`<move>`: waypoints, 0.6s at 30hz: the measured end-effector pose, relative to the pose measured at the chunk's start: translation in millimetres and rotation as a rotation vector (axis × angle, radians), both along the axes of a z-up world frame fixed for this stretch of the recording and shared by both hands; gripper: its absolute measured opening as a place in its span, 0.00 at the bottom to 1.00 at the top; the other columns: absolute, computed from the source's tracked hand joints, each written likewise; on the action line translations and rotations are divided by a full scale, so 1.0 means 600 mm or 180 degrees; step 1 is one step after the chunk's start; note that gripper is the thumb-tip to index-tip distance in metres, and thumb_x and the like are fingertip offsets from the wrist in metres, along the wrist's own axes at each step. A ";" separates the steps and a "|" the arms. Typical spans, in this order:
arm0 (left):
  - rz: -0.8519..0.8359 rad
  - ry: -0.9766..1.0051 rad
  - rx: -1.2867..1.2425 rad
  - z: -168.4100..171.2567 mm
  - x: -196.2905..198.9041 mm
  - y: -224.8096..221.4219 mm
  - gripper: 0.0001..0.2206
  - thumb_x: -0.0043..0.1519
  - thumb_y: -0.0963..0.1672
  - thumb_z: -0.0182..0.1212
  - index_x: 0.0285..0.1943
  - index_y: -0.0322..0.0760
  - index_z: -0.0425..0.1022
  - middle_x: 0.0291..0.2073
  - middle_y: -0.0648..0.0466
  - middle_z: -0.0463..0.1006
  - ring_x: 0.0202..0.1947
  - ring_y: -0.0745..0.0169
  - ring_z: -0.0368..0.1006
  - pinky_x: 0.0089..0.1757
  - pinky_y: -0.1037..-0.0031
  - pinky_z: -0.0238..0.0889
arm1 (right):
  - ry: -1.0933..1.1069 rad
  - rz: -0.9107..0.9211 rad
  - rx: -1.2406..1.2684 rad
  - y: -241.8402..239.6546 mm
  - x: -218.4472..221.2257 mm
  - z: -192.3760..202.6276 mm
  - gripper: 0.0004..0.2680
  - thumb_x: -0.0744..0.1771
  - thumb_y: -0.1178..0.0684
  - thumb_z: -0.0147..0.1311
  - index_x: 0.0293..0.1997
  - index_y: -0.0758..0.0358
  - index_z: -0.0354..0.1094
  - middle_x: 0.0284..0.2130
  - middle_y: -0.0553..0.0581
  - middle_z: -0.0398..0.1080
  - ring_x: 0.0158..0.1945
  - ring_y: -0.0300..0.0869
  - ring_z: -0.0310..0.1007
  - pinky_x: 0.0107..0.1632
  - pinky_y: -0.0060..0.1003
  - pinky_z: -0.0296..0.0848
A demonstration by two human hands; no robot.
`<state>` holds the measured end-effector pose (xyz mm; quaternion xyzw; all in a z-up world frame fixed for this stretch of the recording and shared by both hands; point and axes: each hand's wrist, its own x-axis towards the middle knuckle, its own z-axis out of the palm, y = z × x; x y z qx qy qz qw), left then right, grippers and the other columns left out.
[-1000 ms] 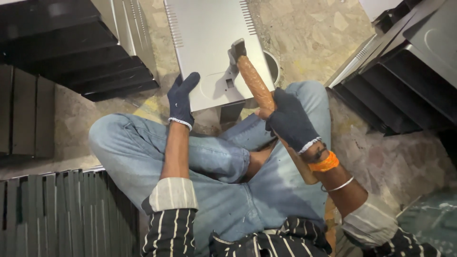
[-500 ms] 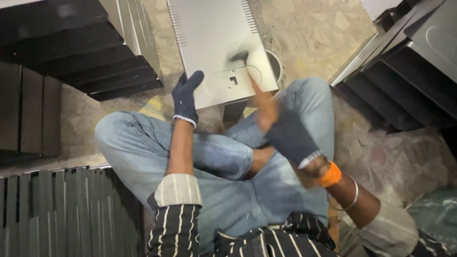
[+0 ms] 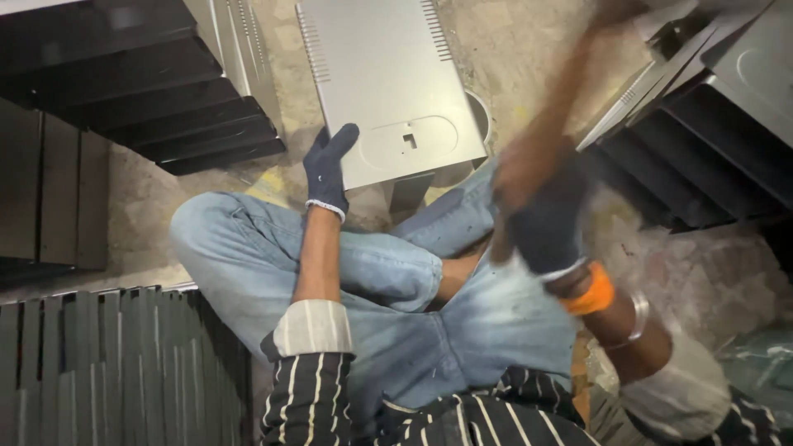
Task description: The person hammers small metal components into larger metal covers and stacks them on the production floor.
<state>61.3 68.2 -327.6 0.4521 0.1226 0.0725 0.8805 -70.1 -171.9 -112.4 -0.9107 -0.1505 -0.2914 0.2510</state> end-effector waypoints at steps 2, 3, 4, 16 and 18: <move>0.0020 -0.0076 0.0082 -0.022 0.004 0.006 0.21 0.56 0.41 0.71 0.58 0.25 0.78 0.46 0.52 0.82 0.44 0.64 0.77 0.47 0.75 0.69 | 0.1411 0.0173 0.0359 -0.014 0.009 -0.070 0.15 0.66 0.46 0.60 0.46 0.70 0.66 0.33 0.67 0.71 0.38 0.51 0.73 0.44 0.45 0.71; 0.0024 -0.0156 0.0164 -0.033 0.006 0.008 0.21 0.56 0.41 0.71 0.58 0.25 0.78 0.46 0.52 0.82 0.45 0.64 0.76 0.47 0.75 0.69 | 0.2817 0.0365 0.0712 -0.021 0.012 -0.105 0.15 0.64 0.46 0.59 0.43 0.70 0.67 0.28 0.63 0.73 0.32 0.48 0.75 0.38 0.45 0.72; 0.0015 -0.0147 0.0169 -0.022 -0.004 0.008 0.21 0.56 0.41 0.71 0.58 0.25 0.78 0.46 0.52 0.82 0.45 0.64 0.76 0.47 0.75 0.69 | 0.2825 0.0358 0.0722 -0.004 0.005 -0.073 0.15 0.64 0.46 0.59 0.43 0.70 0.67 0.28 0.63 0.73 0.32 0.48 0.75 0.38 0.45 0.72; 0.0043 0.0002 0.0103 -0.018 -0.003 0.001 0.20 0.56 0.42 0.72 0.57 0.28 0.79 0.46 0.55 0.82 0.44 0.67 0.76 0.47 0.76 0.68 | 0.1932 0.0425 0.0525 -0.029 0.002 -0.106 0.16 0.66 0.42 0.63 0.38 0.70 0.68 0.25 0.60 0.71 0.31 0.47 0.73 0.34 0.40 0.69; 0.0061 -0.0002 0.0210 -0.029 0.003 0.004 0.20 0.56 0.42 0.72 0.57 0.28 0.79 0.45 0.54 0.82 0.43 0.66 0.76 0.47 0.76 0.69 | 0.1832 0.0691 0.0480 -0.035 0.002 -0.109 0.16 0.65 0.43 0.63 0.40 0.70 0.67 0.27 0.62 0.71 0.31 0.46 0.73 0.33 0.41 0.69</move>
